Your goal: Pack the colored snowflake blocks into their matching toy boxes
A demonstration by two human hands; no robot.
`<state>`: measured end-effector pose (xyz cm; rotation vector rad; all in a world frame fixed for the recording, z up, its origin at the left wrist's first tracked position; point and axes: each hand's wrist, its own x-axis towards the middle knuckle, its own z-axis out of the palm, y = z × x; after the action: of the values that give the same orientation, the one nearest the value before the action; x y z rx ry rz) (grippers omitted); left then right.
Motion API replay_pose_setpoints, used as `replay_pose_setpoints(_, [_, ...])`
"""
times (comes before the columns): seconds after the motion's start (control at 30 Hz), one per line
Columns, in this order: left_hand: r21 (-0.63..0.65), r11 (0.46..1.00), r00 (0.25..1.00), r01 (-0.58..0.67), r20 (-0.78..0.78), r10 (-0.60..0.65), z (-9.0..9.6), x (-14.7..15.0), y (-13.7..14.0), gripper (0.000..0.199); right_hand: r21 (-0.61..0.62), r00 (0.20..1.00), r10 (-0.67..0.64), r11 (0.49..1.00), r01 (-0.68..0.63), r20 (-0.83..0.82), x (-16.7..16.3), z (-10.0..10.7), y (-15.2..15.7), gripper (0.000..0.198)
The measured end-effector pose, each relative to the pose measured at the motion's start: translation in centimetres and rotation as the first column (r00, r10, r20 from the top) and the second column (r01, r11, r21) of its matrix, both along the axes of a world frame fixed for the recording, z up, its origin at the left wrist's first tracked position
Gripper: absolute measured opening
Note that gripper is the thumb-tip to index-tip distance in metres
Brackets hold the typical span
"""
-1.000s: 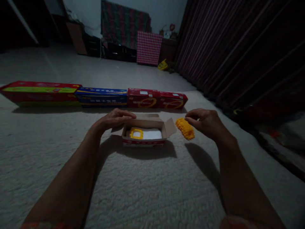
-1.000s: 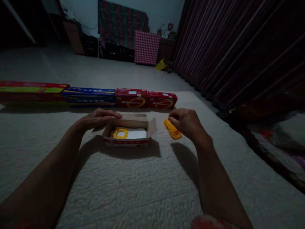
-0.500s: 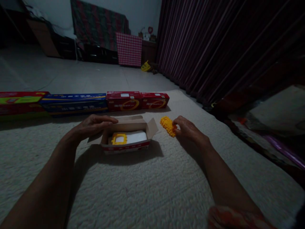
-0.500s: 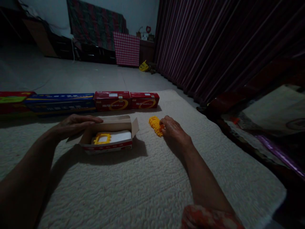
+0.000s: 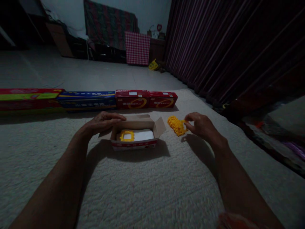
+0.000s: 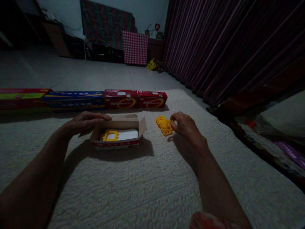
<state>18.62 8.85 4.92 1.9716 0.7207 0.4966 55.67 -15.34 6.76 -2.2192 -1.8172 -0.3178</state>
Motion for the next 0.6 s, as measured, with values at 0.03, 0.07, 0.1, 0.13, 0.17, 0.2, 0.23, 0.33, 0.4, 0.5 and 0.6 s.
replay_pose_setpoints(0.03, [-0.02,1.0,1.0,0.014,0.002,-0.014,0.1,0.0,0.0,0.029,0.048,1.0,0.009,0.999,-0.009,-0.001,-0.4,0.8,0.1,0.013])
replay_pose_setpoints(0.07, [-0.031,0.999,1.0,0.021,0.006,-0.021,0.1,0.0,0.0,0.029,0.097,0.999,0.031,0.995,-0.03,-0.012,-1.0,1.7,0.3,0.013])
replay_pose_setpoints(0.1, [-0.038,0.999,1.0,0.028,0.009,-0.028,0.1,0.0,0.0,0.028,0.141,0.997,0.064,0.988,-0.058,-0.034,-1.9,2.7,0.5,0.014])
replay_pose_setpoints(0.13, [-0.042,0.999,0.999,0.034,0.011,-0.033,0.2,0.1,0.0,0.028,0.178,0.993,0.104,0.98,-0.092,-0.059,-3.0,3.8,0.8,0.014])
replay_pose_setpoints(0.17, [-0.043,0.998,0.999,0.036,0.013,-0.035,0.2,0.1,0.1,0.027,0.2,0.985,0.147,0.972,-0.127,-0.092,-4.3,4.8,1.2,0.014])
replay_pose_setpoints(0.2, [-0.041,0.999,0.999,0.036,0.014,-0.035,0.1,0.1,0.1,0.026,0.207,0.975,0.187,0.965,-0.16,-0.123,-5.7,5.7,1.7,0.013])
replay_pose_setpoints(0.23, [-0.038,0.999,0.999,0.034,0.015,-0.034,0.1,0.2,0.1,0.025,0.214,0.964,0.227,0.957,-0.194,-0.141,-7.2,6.4,2.2,0.012])
replay_pose_setpoints(0.33, [-0.031,0.999,1.0,0.026,0.015,-0.026,-0.1,0.3,0.0,0.023,0.163,0.935,0.322,0.94,-0.299,-0.146,-11.6,7.3,4.4,0.012])
replay_pose_setpoints(0.4, [-0.034,0.999,0.999,0.028,0.016,-0.027,-0.1,0.3,0.0,0.022,0.068,0.936,0.336,0.942,-0.33,-0.108,-13.9,6.9,5.9,0.011])
replay_pose_setpoints(0.5, [-0.048,0.998,0.999,0.046,0.029,-0.044,-0.1,0.2,0.0,0.022,-0.097,0.957,0.29,0.953,-0.287,0.013,-16.3,5.5,7.4,0.012])
replay_pose_setpoints(0.6, [-0.061,0.997,0.998,0.057,0.035,-0.055,-0.1,0.2,0.0,0.023,-0.185,0.963,0.242,0.958,-0.218,0.121,-17.2,4.2,8.0,0.014])
